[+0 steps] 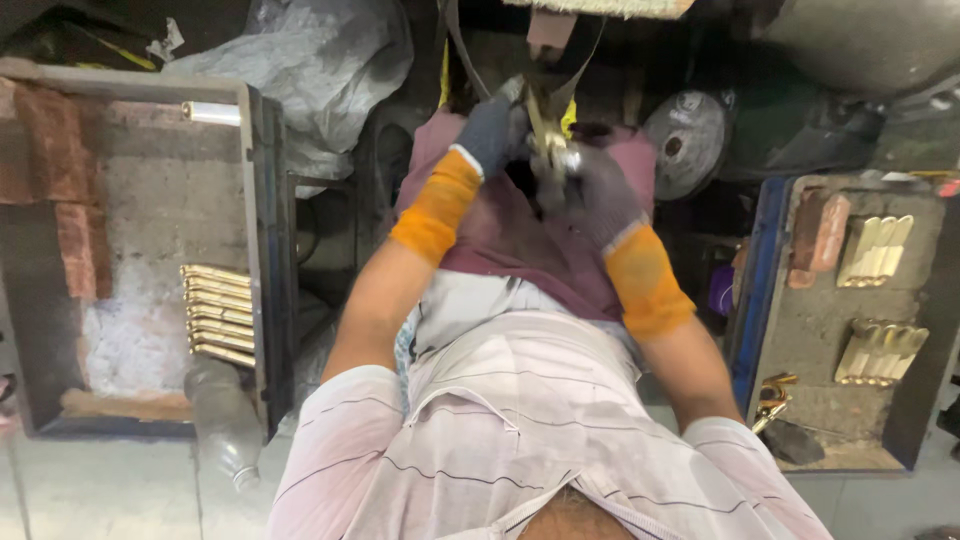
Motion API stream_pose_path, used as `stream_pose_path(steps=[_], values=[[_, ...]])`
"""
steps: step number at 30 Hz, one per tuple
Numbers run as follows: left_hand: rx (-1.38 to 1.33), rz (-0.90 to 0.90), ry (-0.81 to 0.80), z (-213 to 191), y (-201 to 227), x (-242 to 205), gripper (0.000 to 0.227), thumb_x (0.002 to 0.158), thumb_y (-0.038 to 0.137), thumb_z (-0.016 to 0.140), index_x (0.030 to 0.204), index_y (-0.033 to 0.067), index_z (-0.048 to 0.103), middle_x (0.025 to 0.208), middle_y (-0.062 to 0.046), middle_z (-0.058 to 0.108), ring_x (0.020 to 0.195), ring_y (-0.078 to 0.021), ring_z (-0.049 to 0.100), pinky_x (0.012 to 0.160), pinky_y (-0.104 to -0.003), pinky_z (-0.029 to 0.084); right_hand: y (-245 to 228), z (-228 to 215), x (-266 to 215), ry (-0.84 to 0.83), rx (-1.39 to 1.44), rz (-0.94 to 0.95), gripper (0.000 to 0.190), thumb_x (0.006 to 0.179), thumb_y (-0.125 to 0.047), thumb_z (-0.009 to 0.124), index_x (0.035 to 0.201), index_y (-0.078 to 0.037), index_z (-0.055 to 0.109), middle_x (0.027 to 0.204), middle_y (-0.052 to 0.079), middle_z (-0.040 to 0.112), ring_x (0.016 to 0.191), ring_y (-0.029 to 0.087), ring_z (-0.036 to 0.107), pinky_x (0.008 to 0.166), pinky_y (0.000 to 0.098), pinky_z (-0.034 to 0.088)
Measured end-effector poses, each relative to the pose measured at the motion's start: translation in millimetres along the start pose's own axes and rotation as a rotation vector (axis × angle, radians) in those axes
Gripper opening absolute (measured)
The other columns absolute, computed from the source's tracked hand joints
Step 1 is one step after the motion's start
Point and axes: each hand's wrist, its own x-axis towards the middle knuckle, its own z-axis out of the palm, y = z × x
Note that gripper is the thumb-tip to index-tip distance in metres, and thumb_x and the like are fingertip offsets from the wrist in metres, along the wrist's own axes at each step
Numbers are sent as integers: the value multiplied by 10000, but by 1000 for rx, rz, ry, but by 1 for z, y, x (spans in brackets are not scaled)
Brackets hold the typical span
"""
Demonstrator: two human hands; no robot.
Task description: The person sits on the floor and repeatedly presses a brass-colored metal handle against a rotating grinding wheel to smooth its surface. They rotate the handle to work different sides and inspect it between passes. Finished handles are placed in a nearby tray.
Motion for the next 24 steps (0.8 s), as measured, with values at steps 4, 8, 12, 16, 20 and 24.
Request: stream_pose_path(steps=[4,8,12,16,20,24], values=[[149,42,-188,48,47,-100,390,1049,411,570,1221,95,719,830,54,620,630,-37,470,520,-208,343,-3,25,-77,-20,-461,-9,307,1021,-90,538,1300,15,610,917,61,693,719,106,631,632,244,532],[544,252,-398,82,74,-156,451,1066,428,528,1260,64,709,947,62,666,645,-17,460,552,-184,352,-9,43,-110,45,-745,3,363,1010,-70,546,1360,19,587,898,49,698,730,93,622,660,254,545],[545,492,-587,99,77,-156,389,1168,368,524,1324,56,695,1109,-5,671,920,-84,598,810,-233,481,-14,51,-122,91,-899,-17,393,1001,-51,556,1387,15,588,893,63,721,724,98,634,660,259,555],[646,542,-635,93,71,-153,297,1108,223,597,1352,57,624,954,36,619,762,-52,582,643,-209,488,-18,53,-127,63,-953,-44,424,978,-56,563,1399,-17,577,854,66,727,669,110,643,619,268,559],[719,544,-451,84,63,-159,274,1090,145,624,1345,45,612,962,34,602,787,-53,551,661,-212,484,-18,54,-129,45,-986,-56,358,990,-58,579,1338,13,624,852,68,737,671,112,649,621,273,567],[443,355,-441,90,62,-156,286,1140,231,575,1323,24,651,930,21,577,752,-50,505,638,-202,436,-18,53,-129,14,-943,-83,419,989,-70,584,1403,-5,581,863,66,735,679,105,647,627,265,567]])
